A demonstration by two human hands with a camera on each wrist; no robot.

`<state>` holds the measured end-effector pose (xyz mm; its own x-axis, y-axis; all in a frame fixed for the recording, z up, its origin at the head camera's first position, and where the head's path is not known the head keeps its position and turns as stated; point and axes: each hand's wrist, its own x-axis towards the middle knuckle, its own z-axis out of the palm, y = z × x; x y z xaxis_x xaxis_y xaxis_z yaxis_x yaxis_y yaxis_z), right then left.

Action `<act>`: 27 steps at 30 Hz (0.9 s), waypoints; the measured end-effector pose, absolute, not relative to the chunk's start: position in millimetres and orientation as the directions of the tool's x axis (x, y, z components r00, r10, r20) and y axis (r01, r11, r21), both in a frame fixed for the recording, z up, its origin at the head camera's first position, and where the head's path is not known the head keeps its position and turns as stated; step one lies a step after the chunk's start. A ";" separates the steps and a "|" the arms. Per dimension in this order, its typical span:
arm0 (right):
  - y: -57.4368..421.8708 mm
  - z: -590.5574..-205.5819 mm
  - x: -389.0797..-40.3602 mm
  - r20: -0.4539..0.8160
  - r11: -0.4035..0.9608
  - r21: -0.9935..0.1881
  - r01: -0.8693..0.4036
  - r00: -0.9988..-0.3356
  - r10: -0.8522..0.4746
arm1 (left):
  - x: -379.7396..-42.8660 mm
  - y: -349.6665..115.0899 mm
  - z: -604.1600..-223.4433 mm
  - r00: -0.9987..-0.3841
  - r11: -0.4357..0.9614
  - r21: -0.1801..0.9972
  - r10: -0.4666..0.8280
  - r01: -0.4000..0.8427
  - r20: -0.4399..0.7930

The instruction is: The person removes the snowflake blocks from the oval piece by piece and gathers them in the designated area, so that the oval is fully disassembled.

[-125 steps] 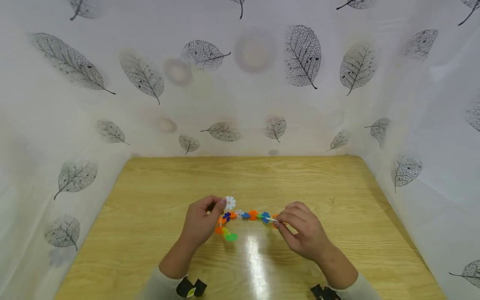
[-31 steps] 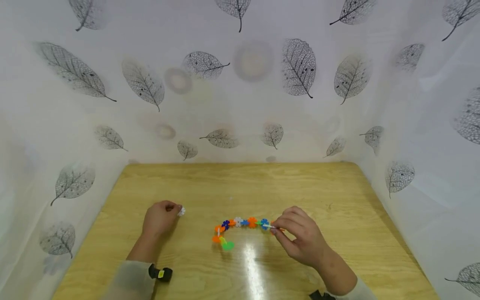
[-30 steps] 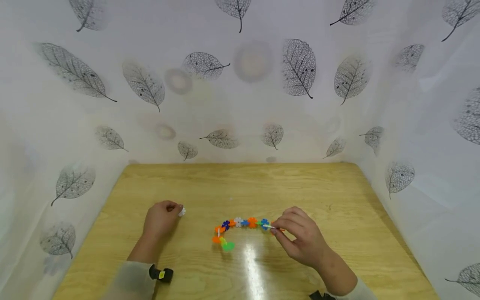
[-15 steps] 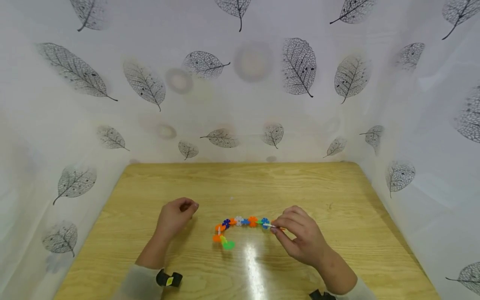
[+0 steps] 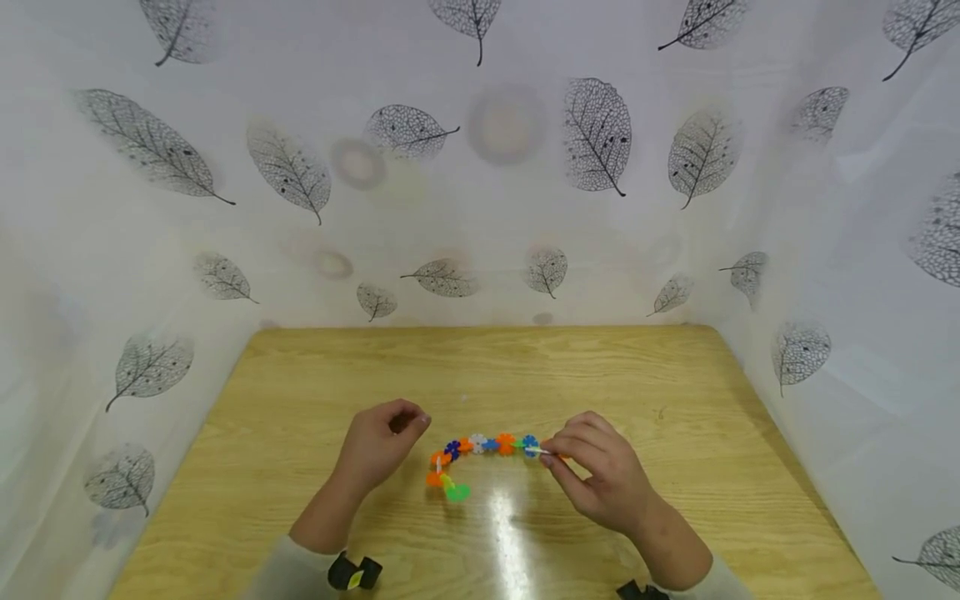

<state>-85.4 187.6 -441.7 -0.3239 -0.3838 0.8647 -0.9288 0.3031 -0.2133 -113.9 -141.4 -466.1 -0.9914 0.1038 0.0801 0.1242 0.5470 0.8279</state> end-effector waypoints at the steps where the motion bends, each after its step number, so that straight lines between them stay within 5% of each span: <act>1: 187.3 -442.0 -85.3 0.865 0.303 -0.213 -0.929 -0.324 -0.383 | -113.0 -139.6 -466.1 -0.991 0.541 0.831 0.109 0.129 0.083; 27: 183.1 -438.9 -85.8 0.876 0.302 -0.191 -0.934 -0.301 -0.376 | -101.0 -86.5 -455.0 -0.831 0.228 0.841 0.416 0.490 0.371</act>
<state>-85.8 183.1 -438.9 -0.3015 -0.3761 0.8762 -0.9337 0.3025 -0.1915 -101.0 -86.5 -455.0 -0.8305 0.4156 0.3708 0.4898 0.2281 0.8415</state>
